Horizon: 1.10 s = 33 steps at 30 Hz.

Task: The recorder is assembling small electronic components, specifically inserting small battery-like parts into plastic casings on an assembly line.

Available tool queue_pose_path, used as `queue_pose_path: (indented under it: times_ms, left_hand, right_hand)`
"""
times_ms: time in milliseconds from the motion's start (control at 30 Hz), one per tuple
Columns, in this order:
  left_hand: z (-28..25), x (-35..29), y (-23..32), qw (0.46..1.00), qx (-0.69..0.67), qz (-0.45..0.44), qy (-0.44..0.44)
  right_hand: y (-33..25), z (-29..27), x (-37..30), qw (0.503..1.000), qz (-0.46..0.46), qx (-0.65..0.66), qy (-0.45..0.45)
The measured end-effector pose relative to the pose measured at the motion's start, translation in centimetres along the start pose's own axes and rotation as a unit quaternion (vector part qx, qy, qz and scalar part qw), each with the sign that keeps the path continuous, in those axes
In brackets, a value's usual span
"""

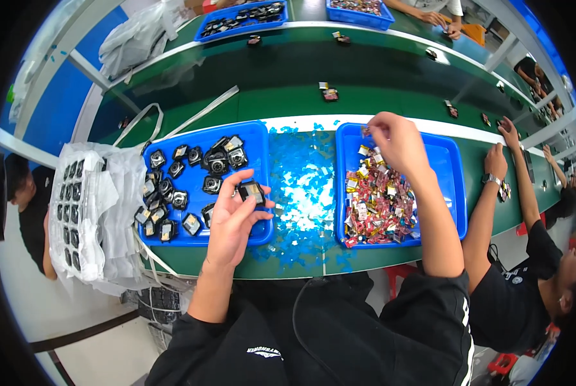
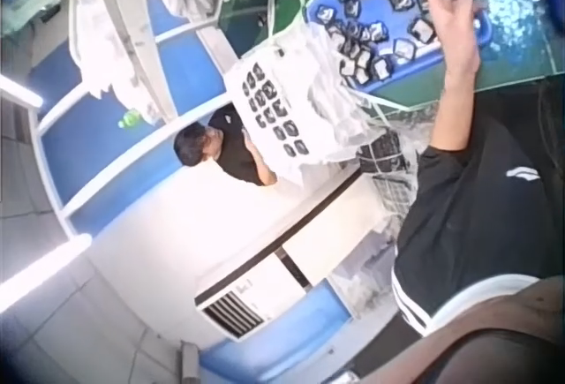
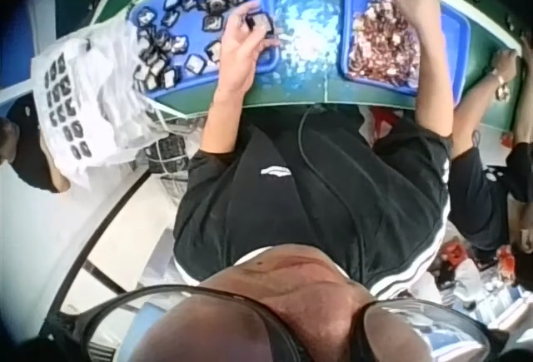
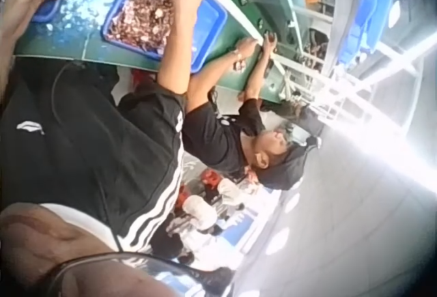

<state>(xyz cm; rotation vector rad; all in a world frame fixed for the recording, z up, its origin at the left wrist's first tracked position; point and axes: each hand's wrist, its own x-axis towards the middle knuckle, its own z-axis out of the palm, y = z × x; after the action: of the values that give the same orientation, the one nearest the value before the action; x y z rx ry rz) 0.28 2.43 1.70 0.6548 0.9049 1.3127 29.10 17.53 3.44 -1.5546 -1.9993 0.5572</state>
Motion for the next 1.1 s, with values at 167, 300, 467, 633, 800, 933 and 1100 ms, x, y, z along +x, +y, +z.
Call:
queue_pose_path:
  times_ms: [167, 300, 467, 633, 800, 933, 1100]
  left_hand:
    - [0.8, 1.1, -0.6, 0.951, 0.271, 0.138, -0.060]
    - [3.8, 2.2, -0.3, 0.942, 0.295, 0.130, -0.089]
    - [3.8, 2.0, -0.9, 0.761, 0.464, 0.453, 0.004]
    - [2.3, 2.3, 0.0, 0.679, 0.551, 0.484, -0.034]
    - [2.1, 1.9, 0.2, 0.627, 0.576, 0.521, -0.059]
    - [2.0, 1.1, -0.6, 0.727, 0.530, 0.433, -0.047]
    - [2.3, 1.1, -1.5, 0.803, 0.465, 0.370, -0.049]
  right_hand:
    - [-4.0, -0.3, -4.4, 0.878, 0.108, 0.465, -0.033]
    - [-6.0, 2.1, -7.3, 0.766, 0.138, 0.620, -0.096]
    - [-7.5, 4.0, -8.9, 0.696, 0.185, 0.682, -0.123]
    - [-7.6, 4.3, -8.7, 0.645, 0.230, 0.699, -0.205]
    - [-8.0, 5.3, -9.0, 0.715, 0.217, 0.637, -0.189]
    - [-9.2, 5.8, -10.2, 0.871, 0.100, 0.478, -0.057]
    - [-9.2, 5.7, -10.1, 0.948, -0.006, 0.318, -0.018]
